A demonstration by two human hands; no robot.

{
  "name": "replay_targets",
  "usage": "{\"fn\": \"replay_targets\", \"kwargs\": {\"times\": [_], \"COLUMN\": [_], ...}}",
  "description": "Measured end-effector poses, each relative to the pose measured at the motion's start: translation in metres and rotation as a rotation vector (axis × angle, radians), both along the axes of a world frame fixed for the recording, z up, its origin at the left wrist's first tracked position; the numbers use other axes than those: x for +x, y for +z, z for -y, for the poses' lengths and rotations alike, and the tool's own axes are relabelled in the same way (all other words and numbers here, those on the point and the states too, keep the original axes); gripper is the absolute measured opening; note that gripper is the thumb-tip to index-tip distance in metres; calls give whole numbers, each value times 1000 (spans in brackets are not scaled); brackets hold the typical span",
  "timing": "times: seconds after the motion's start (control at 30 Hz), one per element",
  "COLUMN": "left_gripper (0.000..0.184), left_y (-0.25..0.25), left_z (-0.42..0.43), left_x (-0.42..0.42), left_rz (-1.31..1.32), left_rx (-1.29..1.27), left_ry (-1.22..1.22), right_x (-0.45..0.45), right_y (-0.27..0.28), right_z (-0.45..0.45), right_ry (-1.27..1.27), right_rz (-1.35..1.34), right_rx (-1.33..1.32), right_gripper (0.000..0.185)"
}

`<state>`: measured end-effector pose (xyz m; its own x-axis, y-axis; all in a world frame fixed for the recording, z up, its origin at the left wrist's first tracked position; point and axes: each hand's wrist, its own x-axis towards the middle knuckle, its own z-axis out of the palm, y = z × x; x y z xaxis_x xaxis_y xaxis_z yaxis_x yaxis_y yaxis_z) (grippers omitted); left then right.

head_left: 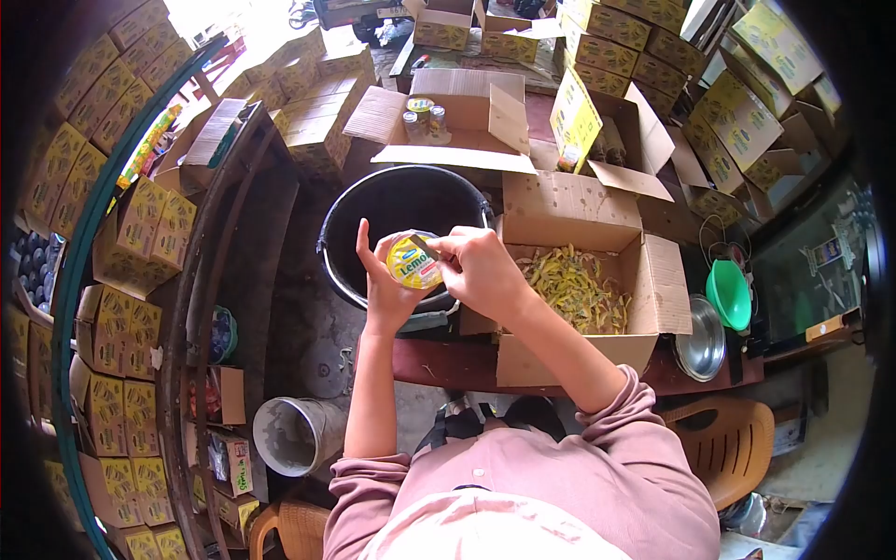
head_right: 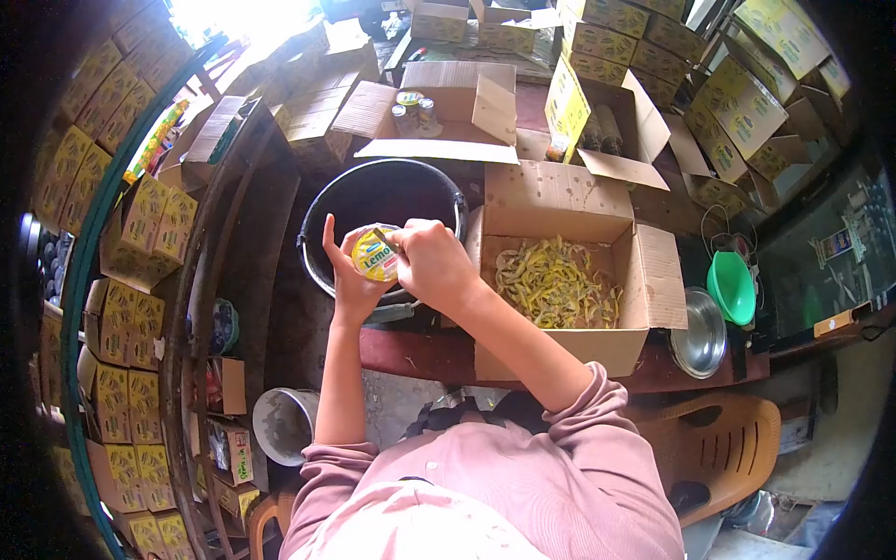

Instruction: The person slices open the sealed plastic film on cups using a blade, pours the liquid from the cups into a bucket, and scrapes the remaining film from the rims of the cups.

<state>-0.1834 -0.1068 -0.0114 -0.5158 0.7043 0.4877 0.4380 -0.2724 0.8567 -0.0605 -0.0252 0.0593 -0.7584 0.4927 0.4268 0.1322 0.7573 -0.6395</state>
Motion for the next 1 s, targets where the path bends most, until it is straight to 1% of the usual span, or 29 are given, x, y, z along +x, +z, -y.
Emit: {"fn": "replay_targets", "kwargs": {"times": [0.07, 0.27, 0.37, 0.47, 0.57, 0.67, 0.8, 0.9, 0.93, 0.97, 1.0], "left_gripper": [113, 111, 110, 109, 112, 114, 115, 117, 118, 118, 123], "left_y": [1, -3, 1, -4, -1, -2, -5, -3, -1, 1, 2], "left_z": [1, -1, 1, 0, 2, 1, -3, -2, -2, -2, -2], "left_x": [0, -1, 1, 0, 1, 0, -1, -1, -1, -1, -2], "left_rz": [-45, -73, -78, -63, -87, -94, -42, 18, 44, 71, 108], "left_rx": [-10, -12, -43, -26, -48, -4, 31, 17, 13, 8, -3], "left_ry": [29, 47, 46, 39, 58, 76, 73, 33, 11, -11, -50], "right_x": [-3, -11, -13, -17, -15, -6, 10, 21, 24, 26, 25], "right_y": [0, -8, -6, -9, -15, -23, -10, -2, 4, 9, 16], "right_z": [1, 5, 9, 11, 9, 10, 11, 1, -3, -8, -14], "right_ry": [10, -10, -43, -42, 7, 23, 26, 83, 70, 31, 71], "right_rz": [-6, 30, 117, 102, 244, 176, 190, 158, 114, 141, 145], "right_rx": [-1, 47, 84, 133, 89, 92, 85, 21, 56, 31, 65], "right_gripper": [19, 19, 17, 11, 12, 13, 20, 23, 24, 20, 20]}}
